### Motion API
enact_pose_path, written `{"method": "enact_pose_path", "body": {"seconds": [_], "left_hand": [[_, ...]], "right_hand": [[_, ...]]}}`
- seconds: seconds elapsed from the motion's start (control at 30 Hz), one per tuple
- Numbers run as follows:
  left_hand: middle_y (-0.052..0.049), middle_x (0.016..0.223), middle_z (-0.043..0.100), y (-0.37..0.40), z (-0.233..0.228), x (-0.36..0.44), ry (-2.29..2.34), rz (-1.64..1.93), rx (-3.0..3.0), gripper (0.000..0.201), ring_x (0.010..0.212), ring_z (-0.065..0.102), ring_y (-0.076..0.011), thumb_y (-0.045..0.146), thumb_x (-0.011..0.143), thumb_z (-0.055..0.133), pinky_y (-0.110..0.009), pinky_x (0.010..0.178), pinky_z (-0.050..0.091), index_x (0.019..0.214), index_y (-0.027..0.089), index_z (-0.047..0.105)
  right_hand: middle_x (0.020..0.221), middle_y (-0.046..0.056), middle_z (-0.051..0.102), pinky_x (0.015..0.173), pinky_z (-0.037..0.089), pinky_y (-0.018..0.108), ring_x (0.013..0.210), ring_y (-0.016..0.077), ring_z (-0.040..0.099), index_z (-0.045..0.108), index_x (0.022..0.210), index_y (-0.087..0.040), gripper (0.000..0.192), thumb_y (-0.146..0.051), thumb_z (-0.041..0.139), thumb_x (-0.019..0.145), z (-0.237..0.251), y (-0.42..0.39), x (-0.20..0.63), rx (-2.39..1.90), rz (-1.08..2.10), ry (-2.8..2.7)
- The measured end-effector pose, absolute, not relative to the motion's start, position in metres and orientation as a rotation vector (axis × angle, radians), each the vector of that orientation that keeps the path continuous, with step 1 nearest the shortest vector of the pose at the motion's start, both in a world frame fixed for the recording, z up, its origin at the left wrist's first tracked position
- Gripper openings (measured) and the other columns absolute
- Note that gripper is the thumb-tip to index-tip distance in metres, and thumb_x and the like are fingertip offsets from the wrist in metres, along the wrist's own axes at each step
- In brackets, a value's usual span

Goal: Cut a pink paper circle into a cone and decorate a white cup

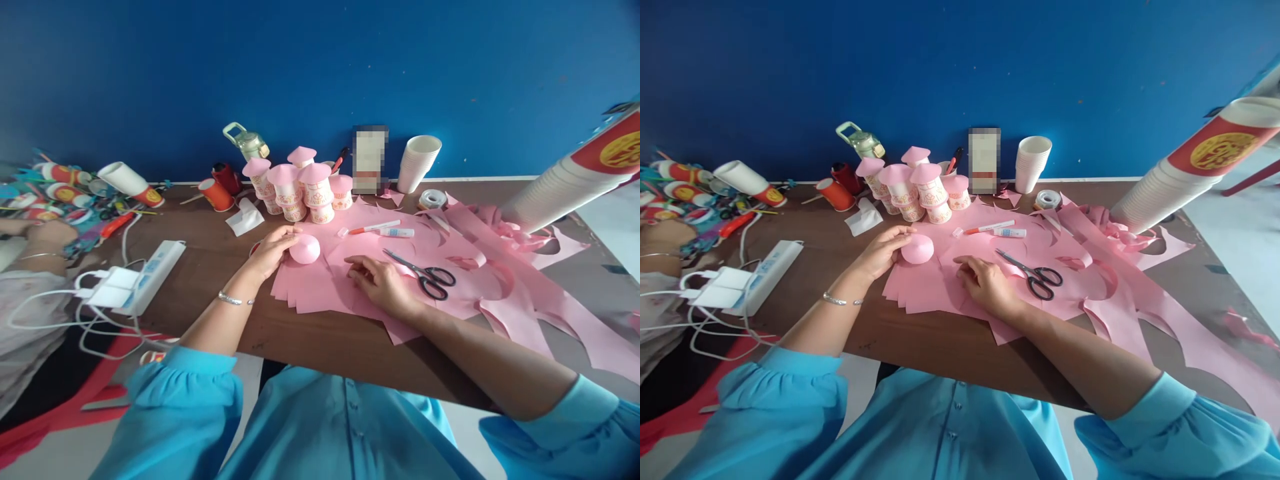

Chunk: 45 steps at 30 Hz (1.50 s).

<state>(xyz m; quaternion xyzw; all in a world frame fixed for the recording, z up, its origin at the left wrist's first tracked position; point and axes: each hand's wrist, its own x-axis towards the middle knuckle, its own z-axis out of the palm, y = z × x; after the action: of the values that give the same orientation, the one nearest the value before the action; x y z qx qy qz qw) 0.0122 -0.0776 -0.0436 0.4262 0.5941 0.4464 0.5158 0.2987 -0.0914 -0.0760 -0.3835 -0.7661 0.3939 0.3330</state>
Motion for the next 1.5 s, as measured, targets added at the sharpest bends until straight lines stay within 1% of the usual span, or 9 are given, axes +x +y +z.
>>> {"method": "enact_pose_path", "body": {"seconds": [0.27, 0.57, 0.7, 0.83, 0.97, 1.17, 1.33, 1.4, 1.5], "left_hand": [[-0.004, 0.092, 0.069, -0.081, -0.047, -0.017, 1.608, 1.069, 1.182, 0.054, 0.081, 0.064, -0.0172, 0.048, 0.070, 0.084, -0.028, 0.066, 0.054, 0.109, 0.017, 0.066], [-0.003, 0.092, 0.073, -0.089, -0.047, -0.034, 1.840, 1.047, 1.341, 0.027, 0.064, 0.063, -0.0131, 0.039, 0.082, 0.075, -0.025, 0.059, 0.054, 0.102, 0.021, 0.073], [-0.007, 0.103, 0.078, -0.092, -0.042, -0.035, 1.962, 1.059, 1.488, 0.022, 0.091, 0.073, -0.0231, 0.034, 0.086, 0.071, -0.034, 0.084, 0.059, 0.104, 0.023, 0.076], [-0.014, 0.139, 0.070, -0.100, -0.035, -0.014, 1.778, 1.273, 1.489, 0.039, 0.133, 0.065, -0.0300, 0.047, 0.091, 0.069, -0.041, 0.112, 0.050, 0.121, 0.021, 0.072], [-0.013, 0.159, 0.057, -0.117, -0.018, 0.028, 1.049, 1.256, 1.078, 0.062, 0.148, 0.053, -0.0306, 0.068, 0.101, 0.045, -0.049, 0.120, 0.045, 0.137, 0.023, 0.066], [-0.010, 0.163, 0.053, -0.115, -0.007, 0.066, 0.851, 1.115, 0.938, 0.078, 0.157, 0.042, -0.0333, 0.080, 0.099, 0.031, -0.051, 0.121, 0.046, 0.138, 0.024, 0.068], [-0.007, 0.168, 0.046, -0.102, -0.025, 0.075, 0.815, 1.075, 1.093, 0.066, 0.162, 0.033, -0.0286, 0.072, 0.098, 0.050, -0.044, 0.131, 0.032, 0.144, 0.027, 0.066], [-0.001, 0.172, 0.041, -0.102, -0.033, 0.078, 0.800, 1.027, 1.221, 0.052, 0.164, 0.027, -0.0242, 0.048, 0.099, 0.066, -0.041, 0.134, 0.024, 0.149, 0.035, 0.061], [0.002, 0.174, 0.037, -0.108, -0.043, 0.084, 0.787, 0.969, 1.311, 0.057, 0.166, 0.023, -0.0236, 0.030, 0.098, 0.070, -0.042, 0.136, 0.018, 0.152, 0.040, 0.056]], "right_hand": [[0.111, 0.011, 0.081, 0.085, 0.061, 0.036, 0.097, 0.0249, 0.078, 0.076, 0.114, -0.021, 0.025, -0.019, 0.056, 0.098, -0.085, -0.093, 0.297, -0.869, 0.780, -2.252], [0.112, 0.010, 0.081, 0.082, 0.060, 0.034, 0.095, 0.0245, 0.078, 0.076, 0.114, -0.022, 0.025, -0.018, 0.057, 0.098, -0.084, -0.091, 0.299, -0.887, 0.762, -2.315], [0.112, 0.010, 0.081, 0.081, 0.059, 0.035, 0.095, 0.0254, 0.078, 0.076, 0.115, -0.021, 0.025, -0.019, 0.057, 0.099, -0.085, -0.092, 0.298, -0.895, 0.767, -2.320], [0.109, 0.010, 0.081, 0.079, 0.057, 0.033, 0.092, 0.0238, 0.077, 0.075, 0.112, -0.021, 0.022, -0.023, 0.055, 0.101, -0.084, -0.092, 0.297, -0.836, 0.780, -2.296], [0.085, 0.008, 0.075, 0.066, 0.048, 0.028, 0.069, 0.0175, 0.067, 0.072, 0.098, -0.020, 0.032, -0.032, 0.045, 0.109, -0.080, -0.094, 0.299, -0.717, 0.799, -2.254], [0.070, 0.003, 0.060, 0.060, 0.038, 0.028, 0.060, 0.0148, 0.053, 0.062, 0.072, -0.021, 0.049, -0.044, 0.044, 0.111, -0.078, -0.097, 0.299, -0.695, 0.631, -2.334], [0.113, 0.015, 0.070, 0.069, 0.052, 0.029, 0.088, 0.0200, 0.069, 0.068, 0.116, -0.015, 0.025, -0.030, 0.049, 0.109, -0.076, -0.099, 0.298, -0.775, 0.367, -2.232], [0.128, 0.017, 0.067, 0.079, 0.056, 0.034, 0.105, 0.0238, 0.069, 0.060, 0.140, -0.017, 0.035, -0.022, 0.049, 0.107, -0.073, -0.099, 0.299, -0.802, 0.176, -2.214], [0.140, 0.015, 0.063, 0.098, 0.055, 0.043, 0.128, 0.0282, 0.060, 0.046, 0.158, -0.028, 0.056, -0.013, 0.047, 0.104, -0.071, -0.098, 0.301, -0.795, -0.070, -2.271]]}}
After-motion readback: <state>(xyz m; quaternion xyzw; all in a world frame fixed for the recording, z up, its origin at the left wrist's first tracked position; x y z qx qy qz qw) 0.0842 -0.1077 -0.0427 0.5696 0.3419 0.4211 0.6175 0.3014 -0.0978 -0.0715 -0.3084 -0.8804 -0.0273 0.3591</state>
